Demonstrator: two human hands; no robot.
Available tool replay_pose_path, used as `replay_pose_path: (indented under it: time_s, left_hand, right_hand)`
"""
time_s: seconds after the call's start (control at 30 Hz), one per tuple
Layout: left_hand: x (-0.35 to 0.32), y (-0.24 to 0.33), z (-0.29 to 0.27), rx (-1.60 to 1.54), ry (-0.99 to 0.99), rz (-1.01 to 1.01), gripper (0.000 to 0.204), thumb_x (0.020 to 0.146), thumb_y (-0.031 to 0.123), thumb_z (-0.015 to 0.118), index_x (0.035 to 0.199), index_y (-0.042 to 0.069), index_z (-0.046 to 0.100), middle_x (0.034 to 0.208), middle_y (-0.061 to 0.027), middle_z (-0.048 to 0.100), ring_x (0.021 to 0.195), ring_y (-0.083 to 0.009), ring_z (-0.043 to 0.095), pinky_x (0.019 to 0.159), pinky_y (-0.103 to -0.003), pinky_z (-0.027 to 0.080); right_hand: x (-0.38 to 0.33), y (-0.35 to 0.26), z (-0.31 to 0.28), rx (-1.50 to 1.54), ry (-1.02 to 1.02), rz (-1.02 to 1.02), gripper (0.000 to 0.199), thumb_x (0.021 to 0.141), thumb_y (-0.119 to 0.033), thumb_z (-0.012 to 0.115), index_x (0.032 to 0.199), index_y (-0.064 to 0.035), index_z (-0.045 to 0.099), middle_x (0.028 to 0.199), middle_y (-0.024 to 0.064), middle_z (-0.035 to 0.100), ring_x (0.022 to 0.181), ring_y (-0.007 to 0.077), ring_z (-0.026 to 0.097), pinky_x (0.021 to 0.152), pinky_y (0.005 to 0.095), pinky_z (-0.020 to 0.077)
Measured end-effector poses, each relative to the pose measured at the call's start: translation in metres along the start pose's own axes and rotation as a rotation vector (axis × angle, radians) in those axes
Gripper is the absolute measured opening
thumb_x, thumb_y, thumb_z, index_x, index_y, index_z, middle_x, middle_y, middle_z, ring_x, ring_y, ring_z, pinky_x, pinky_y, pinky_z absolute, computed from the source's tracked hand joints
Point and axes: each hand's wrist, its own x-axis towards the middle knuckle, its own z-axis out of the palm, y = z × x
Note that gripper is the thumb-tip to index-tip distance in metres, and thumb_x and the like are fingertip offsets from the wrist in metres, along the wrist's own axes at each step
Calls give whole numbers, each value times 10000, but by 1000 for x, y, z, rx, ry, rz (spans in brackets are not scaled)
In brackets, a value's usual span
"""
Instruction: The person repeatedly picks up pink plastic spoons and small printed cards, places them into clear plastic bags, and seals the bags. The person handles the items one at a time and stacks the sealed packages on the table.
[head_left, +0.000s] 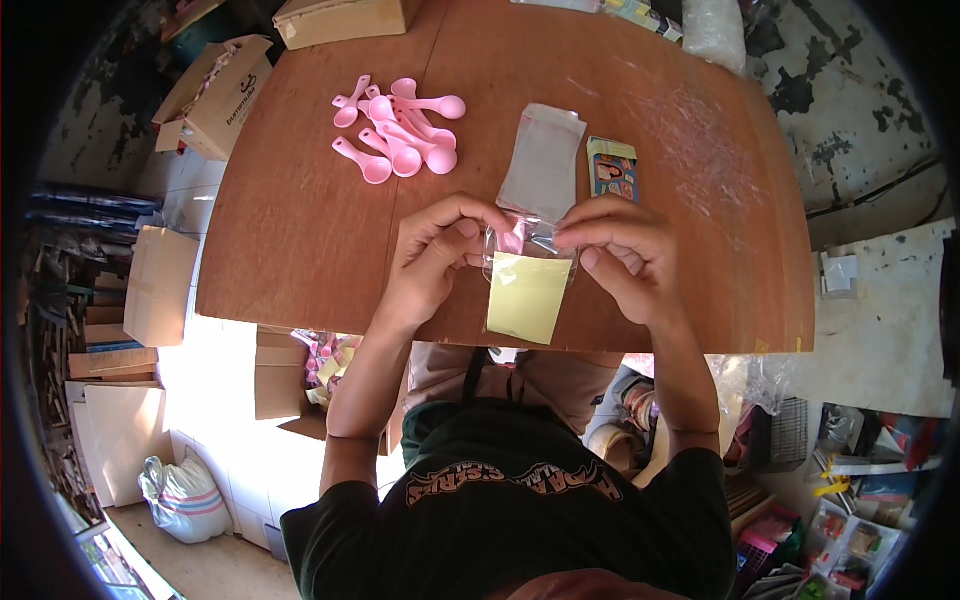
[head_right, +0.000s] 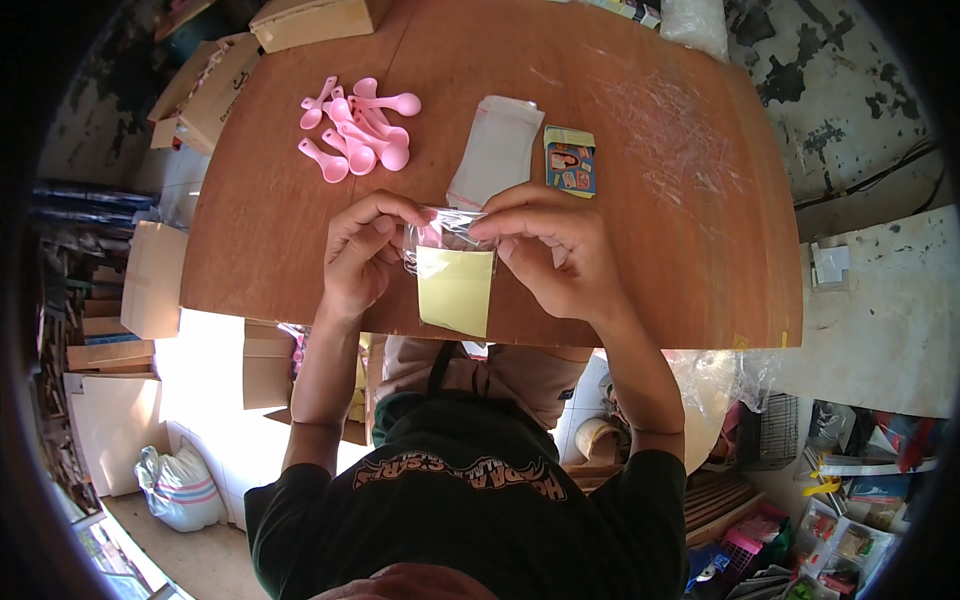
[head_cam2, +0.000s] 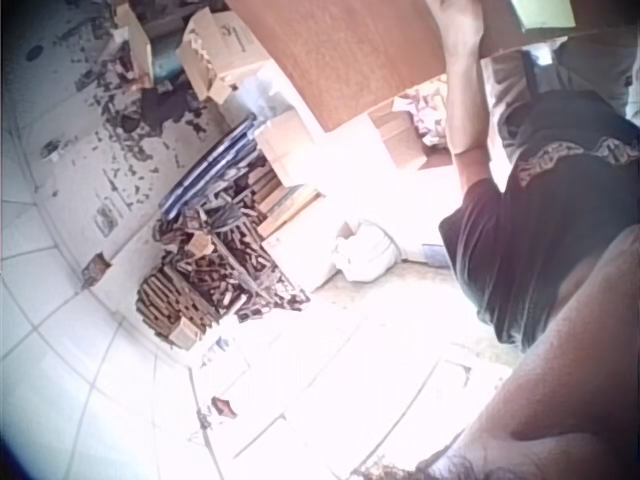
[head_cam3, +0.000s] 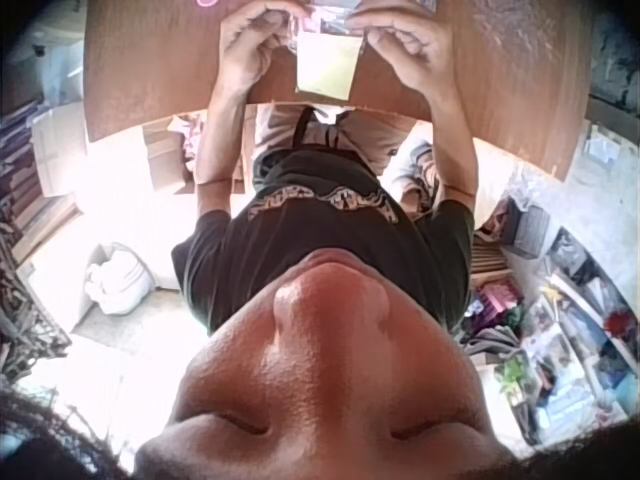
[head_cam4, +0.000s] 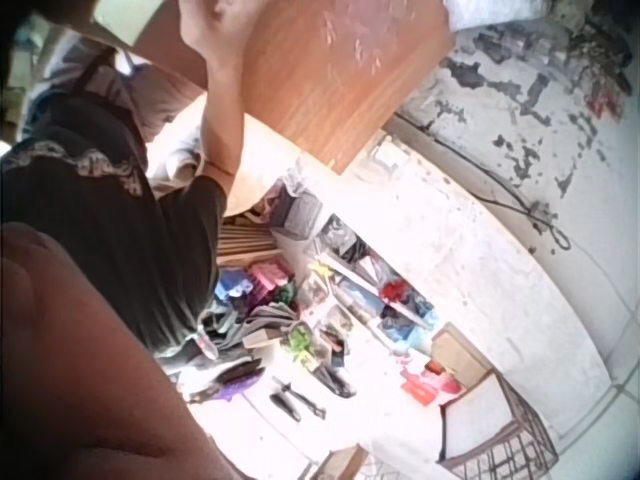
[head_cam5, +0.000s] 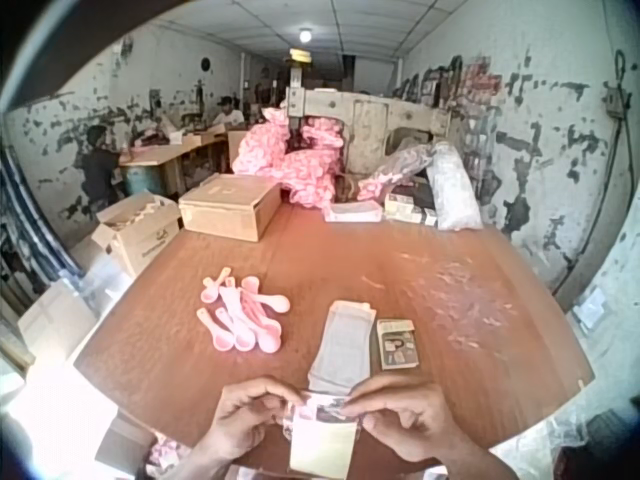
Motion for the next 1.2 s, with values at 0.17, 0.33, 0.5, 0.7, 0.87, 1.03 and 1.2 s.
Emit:
replay_pose_path:
  time_s: [0.17, 0.33, 0.5, 0.7, 0.87, 1.03, 1.2]
  left_hand:
    - [0, 0, 4, 228, -32, 93, 225, 855, -58, 649, 1064, -27, 571, 1033, -107, 650, 913, -130, 639, 763, -266, 546]
    - [-25, 19, 3, 307, -7, -33, 329, 783, -102, 706, 1072, -19, 576, 1077, -120, 656, 954, -159, 652, 769, -283, 565]
    - [-82, 35, -11, 666, -429, -117, 323, 746, -58, 735, 1040, 11, 620, 1042, -114, 698, 907, -205, 698, 731, -293, 573]
    - [-172, 3, -76, 1659, -149, -595, 353, 789, 46, 705, 1118, 24, 579, 1067, -191, 648, 1010, -332, 634, 825, -395, 524]
    - [-174, 8, -64, 1264, -301, -864, 316, 862, 122, 652, 1147, 14, 565, 1106, -206, 634, 1056, -322, 615, 843, -399, 512]
    - [-118, 16, -22, 693, -582, -665, 282, 899, 126, 617, 1154, 13, 575, 1024, -164, 673, 912, -296, 676, 775, -377, 534]
    - [-57, 30, 16, 845, -410, -211, 344, 852, 58, 656, 1186, 16, 586, 1047, -177, 664, 940, -288, 677, 776, -351, 536]
  right_hand:
    - [3, 1, 11, -30, 58, -87, 236, 736, 40, 761, 961, 12, 697, 959, 113, 638, 826, 148, 657, 705, 263, 579]
    - [-3, -5, 17, 4, -24, -50, 254, 708, 28, 791, 942, 2, 695, 962, 110, 638, 808, 160, 662, 686, 264, 591]
    - [1, 18, -4, -251, -131, 40, 131, 775, 1, 733, 900, -12, 694, 824, 69, 653, 717, 142, 646, 599, 257, 527]
    - [24, 55, -8, -611, -104, 147, 124, 779, -120, 704, 872, -38, 693, 830, 114, 662, 688, 260, 642, 605, 354, 492]
    - [35, 79, -1, -807, -173, 244, 139, 741, -150, 724, 843, -57, 709, 856, 90, 677, 707, 268, 647, 640, 373, 490]
    - [41, 87, -4, -809, -206, 289, 86, 739, -117, 704, 805, -63, 715, 830, 82, 682, 737, 260, 650, 642, 366, 490]
    - [41, 83, -13, -817, -153, 191, 59, 767, -86, 679, 803, -50, 708, 810, 84, 674, 744, 269, 646, 647, 359, 484]
